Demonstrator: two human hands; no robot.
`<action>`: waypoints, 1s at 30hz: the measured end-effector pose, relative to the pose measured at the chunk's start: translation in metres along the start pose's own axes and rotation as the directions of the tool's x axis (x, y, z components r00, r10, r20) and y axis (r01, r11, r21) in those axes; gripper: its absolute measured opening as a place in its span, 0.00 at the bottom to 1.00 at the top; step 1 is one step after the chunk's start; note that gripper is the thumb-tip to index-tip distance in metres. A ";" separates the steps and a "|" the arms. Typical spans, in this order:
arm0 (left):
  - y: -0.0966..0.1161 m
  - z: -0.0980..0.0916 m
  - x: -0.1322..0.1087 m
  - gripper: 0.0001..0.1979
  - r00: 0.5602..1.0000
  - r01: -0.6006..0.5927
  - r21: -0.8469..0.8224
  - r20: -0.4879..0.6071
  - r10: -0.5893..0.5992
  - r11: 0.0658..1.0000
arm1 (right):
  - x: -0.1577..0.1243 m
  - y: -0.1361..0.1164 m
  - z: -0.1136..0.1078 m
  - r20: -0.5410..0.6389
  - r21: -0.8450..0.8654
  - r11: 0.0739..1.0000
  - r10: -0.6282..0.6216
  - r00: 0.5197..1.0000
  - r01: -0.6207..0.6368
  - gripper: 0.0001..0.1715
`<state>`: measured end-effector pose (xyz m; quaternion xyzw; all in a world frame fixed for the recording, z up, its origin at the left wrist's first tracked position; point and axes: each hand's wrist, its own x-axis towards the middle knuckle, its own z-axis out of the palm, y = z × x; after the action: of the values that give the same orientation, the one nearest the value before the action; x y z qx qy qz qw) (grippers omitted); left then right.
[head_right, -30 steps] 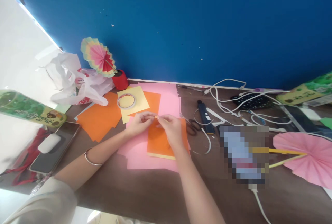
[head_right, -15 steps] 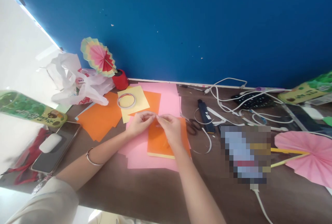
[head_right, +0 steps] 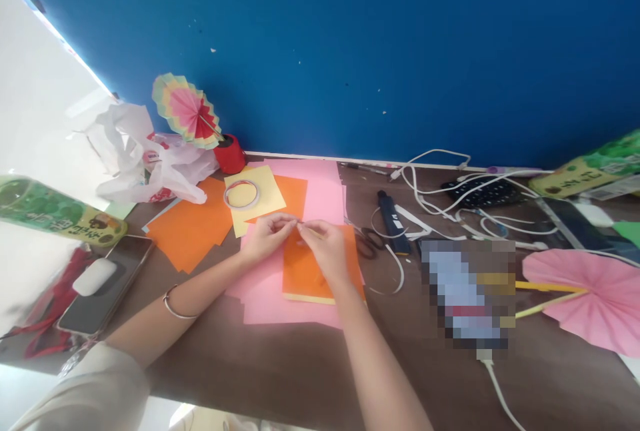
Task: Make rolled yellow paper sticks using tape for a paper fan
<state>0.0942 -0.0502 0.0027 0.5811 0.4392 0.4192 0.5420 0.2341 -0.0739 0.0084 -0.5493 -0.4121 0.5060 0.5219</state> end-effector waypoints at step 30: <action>0.002 0.000 -0.005 0.14 0.998 -0.020 0.165 -0.048 0.028 0.986 | 0.004 0.002 -0.010 -0.054 -0.034 0.991 -0.127 0.990 0.126 0.15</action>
<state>0.0930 -0.0548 0.0049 0.6184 0.4786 0.4026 0.4759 0.2442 -0.0721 0.0052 -0.5440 -0.4390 0.4498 0.5559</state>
